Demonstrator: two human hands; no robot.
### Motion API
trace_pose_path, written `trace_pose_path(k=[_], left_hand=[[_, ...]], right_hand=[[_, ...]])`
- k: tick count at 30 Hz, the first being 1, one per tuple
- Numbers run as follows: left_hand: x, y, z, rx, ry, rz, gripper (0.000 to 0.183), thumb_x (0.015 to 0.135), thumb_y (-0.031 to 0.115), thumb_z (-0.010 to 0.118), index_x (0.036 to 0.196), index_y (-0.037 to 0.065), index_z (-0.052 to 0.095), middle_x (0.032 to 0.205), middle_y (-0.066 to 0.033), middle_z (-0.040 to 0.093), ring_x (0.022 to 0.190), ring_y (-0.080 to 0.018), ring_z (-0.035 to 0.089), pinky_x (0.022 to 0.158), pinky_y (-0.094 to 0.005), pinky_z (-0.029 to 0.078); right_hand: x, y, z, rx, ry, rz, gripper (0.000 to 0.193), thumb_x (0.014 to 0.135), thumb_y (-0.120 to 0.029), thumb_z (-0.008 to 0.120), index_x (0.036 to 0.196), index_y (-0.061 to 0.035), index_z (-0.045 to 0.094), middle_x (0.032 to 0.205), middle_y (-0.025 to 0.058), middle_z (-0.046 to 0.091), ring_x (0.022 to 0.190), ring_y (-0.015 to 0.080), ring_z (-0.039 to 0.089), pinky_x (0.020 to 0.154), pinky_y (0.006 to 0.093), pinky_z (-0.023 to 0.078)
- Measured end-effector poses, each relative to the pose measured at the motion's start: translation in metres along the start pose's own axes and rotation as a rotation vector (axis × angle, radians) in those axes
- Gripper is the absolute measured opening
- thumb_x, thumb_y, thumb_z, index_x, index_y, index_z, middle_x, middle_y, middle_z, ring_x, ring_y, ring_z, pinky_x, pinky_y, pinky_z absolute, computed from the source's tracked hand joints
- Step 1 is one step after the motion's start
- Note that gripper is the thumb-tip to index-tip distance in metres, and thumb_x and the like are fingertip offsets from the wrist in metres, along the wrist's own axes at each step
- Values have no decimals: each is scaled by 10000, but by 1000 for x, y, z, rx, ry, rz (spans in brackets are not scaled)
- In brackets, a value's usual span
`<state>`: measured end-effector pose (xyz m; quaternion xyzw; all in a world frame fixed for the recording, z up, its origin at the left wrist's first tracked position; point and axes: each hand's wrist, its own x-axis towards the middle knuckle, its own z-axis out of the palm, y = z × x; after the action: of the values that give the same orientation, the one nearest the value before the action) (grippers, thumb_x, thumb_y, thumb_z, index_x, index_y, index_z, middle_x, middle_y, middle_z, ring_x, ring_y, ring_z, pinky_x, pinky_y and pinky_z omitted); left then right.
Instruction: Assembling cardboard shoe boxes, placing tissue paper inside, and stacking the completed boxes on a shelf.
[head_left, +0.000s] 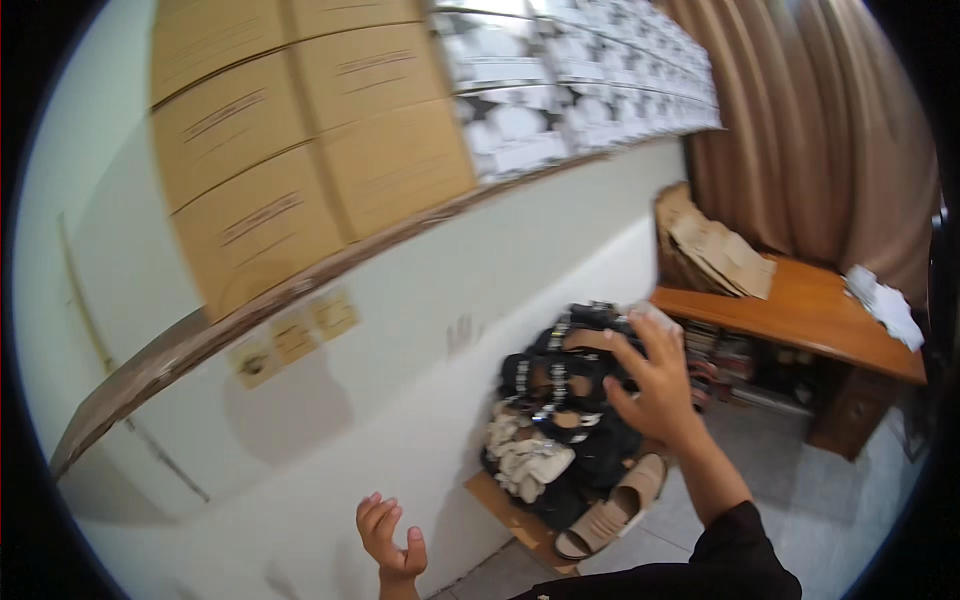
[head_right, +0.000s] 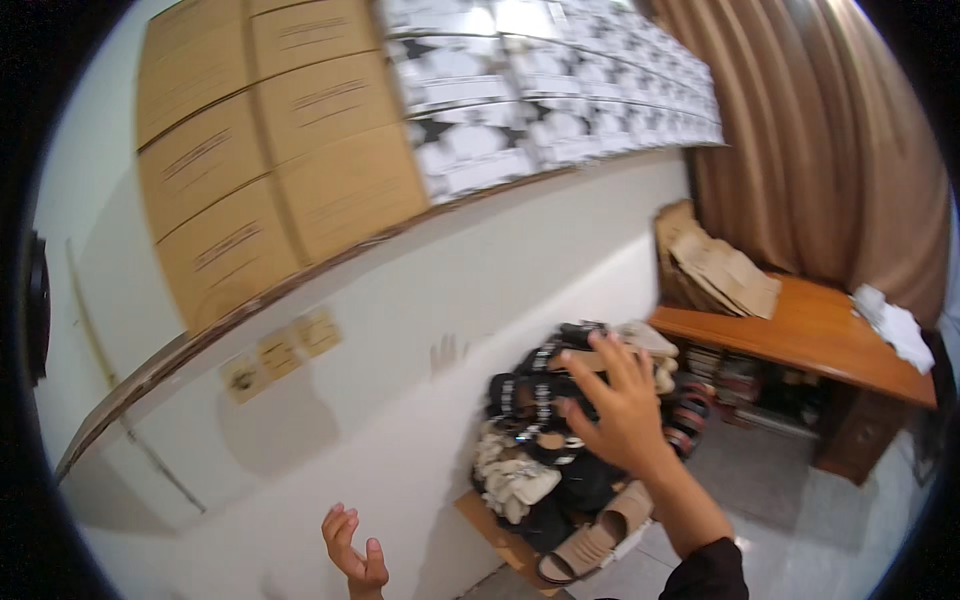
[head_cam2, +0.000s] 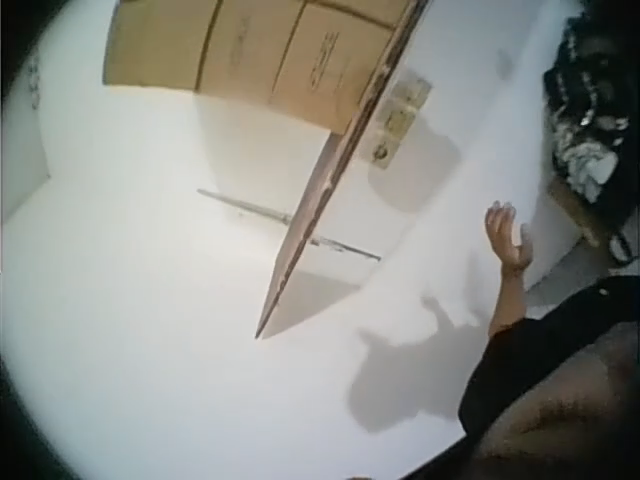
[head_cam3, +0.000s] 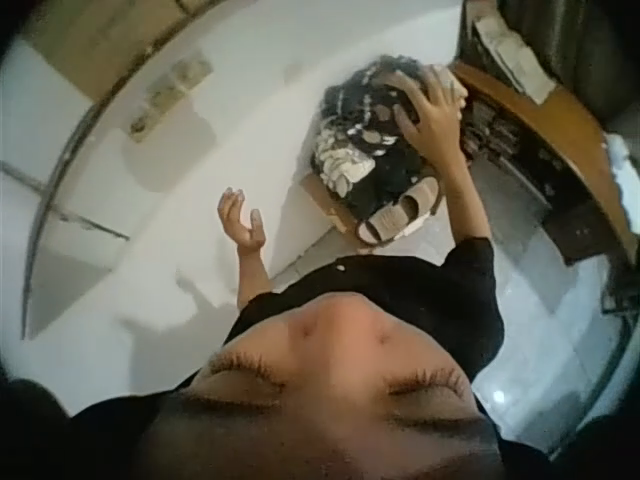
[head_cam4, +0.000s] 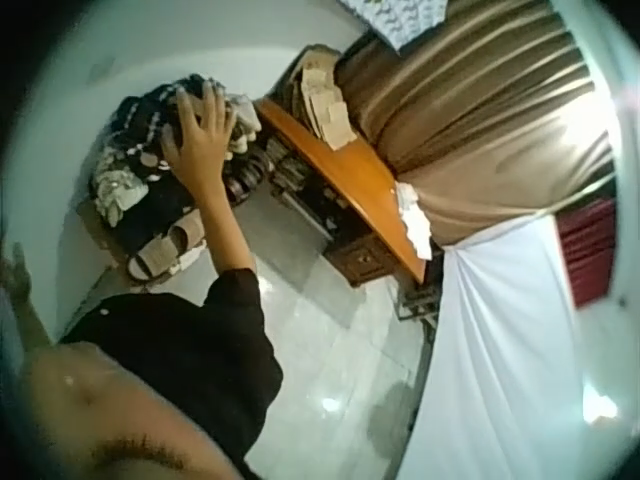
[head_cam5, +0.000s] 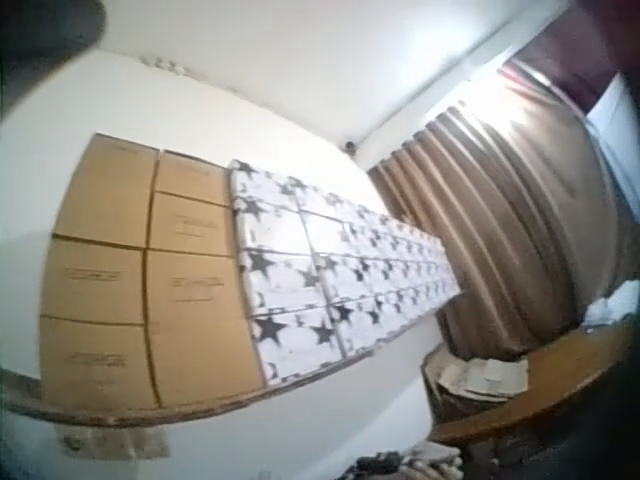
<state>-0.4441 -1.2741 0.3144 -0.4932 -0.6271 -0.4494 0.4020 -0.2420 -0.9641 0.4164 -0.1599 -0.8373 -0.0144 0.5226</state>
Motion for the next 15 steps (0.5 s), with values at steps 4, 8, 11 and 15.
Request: trace_pose_path(k=[4, 8, 11, 15], left_hand=[[-46, 41, 68, -194, 9, -216, 312, 757, 137, 533, 1036, -2, 522, 1021, -145, 526, 991, -338, 492, 879, -466, 395], [-57, 106, 128, -282, -169, -177, 293, 763, 124, 527, 1018, -21, 540, 1023, -166, 536, 998, -325, 496, 909, -443, 379], [-51, 162, 181, -347, -156, -127, 263, 756, 107, 541, 994, -6, 545, 982, -158, 540, 930, -310, 515, 857, -425, 405], [-45, 241, 250, -453, -158, -112, 232, 751, 88, 548, 970, 11, 549, 948, -146, 551, 892, -308, 536, 820, -424, 426]], right_hand=[[-100, 64, -23, -12, -145, 247, 475, 704, -191, 674, 1166, -137, 572, 1229, 169, 480, 1192, 361, 415, 981, 496, 306], [-184, 132, -73, -51, -147, 468, 446, 702, -167, 668, 1136, -116, 579, 1209, 172, 488, 1160, 355, 433, 968, 460, 331], [-227, 185, -119, -67, -58, 650, 403, 698, -115, 658, 1093, -81, 589, 1193, 172, 495, 1129, 341, 450, 951, 421, 359], [-243, 247, -180, -111, -63, 682, 383, 701, -99, 651, 1078, -67, 592, 1183, 166, 501, 1126, 335, 451, 947, 419, 362]])
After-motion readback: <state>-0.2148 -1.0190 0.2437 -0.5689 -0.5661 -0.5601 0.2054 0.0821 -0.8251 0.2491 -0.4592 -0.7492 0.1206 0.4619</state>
